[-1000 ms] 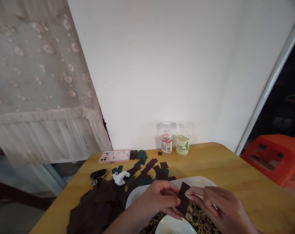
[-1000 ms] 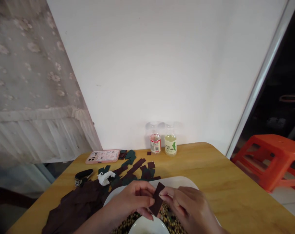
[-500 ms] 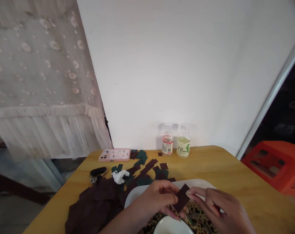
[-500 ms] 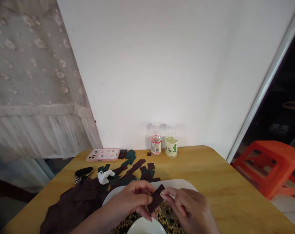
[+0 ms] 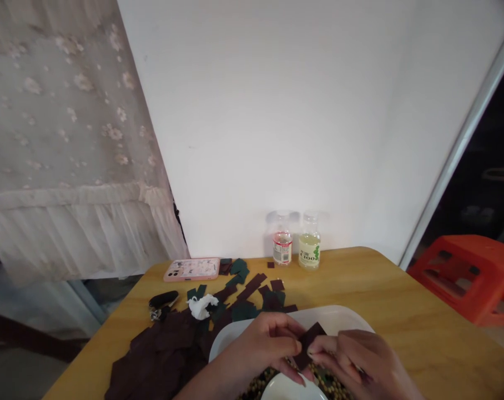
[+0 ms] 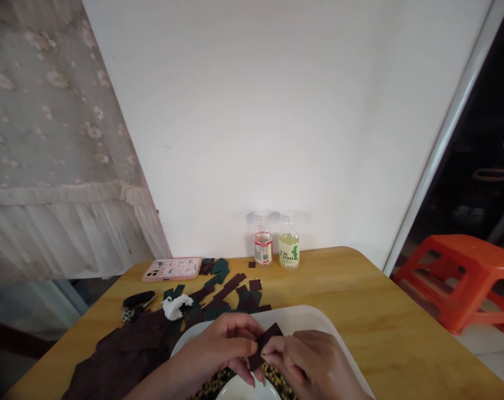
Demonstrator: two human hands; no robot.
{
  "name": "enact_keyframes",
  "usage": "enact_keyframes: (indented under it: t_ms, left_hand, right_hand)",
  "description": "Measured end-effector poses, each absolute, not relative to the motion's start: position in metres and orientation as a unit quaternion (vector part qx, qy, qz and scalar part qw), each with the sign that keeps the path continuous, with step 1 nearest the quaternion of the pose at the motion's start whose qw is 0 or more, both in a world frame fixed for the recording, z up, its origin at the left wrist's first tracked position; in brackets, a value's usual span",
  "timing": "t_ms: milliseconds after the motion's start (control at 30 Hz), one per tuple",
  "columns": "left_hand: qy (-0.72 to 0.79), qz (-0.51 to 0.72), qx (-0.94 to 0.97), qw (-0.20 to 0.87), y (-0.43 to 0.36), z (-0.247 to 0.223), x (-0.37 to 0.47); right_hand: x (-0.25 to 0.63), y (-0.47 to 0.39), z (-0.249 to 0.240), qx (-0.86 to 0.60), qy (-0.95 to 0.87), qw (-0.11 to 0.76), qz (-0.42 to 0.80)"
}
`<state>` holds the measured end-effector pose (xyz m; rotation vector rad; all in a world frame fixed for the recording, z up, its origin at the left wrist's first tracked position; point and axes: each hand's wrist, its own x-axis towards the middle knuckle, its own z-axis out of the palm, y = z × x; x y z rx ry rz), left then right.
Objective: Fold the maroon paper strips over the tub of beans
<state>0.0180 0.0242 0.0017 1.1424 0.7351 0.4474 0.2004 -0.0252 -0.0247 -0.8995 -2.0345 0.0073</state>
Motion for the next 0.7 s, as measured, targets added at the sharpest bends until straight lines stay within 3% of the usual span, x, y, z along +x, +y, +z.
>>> enact_keyframes:
  t_ms: [333,700]
  left_hand:
    - [0.332,0.186,0.523,0.763,0.0258,-0.0039,0.0174]
    - [0.349,0.193,0.532,0.747,0.0234,0.0013,0.0186]
  right_hand:
    - [0.1972,-0.0244,-0.0172,-0.341,-0.853,0.394,-0.023]
    - [0.2042,-0.0222,-0.0239,-0.385,-0.813,0.436,-0.044]
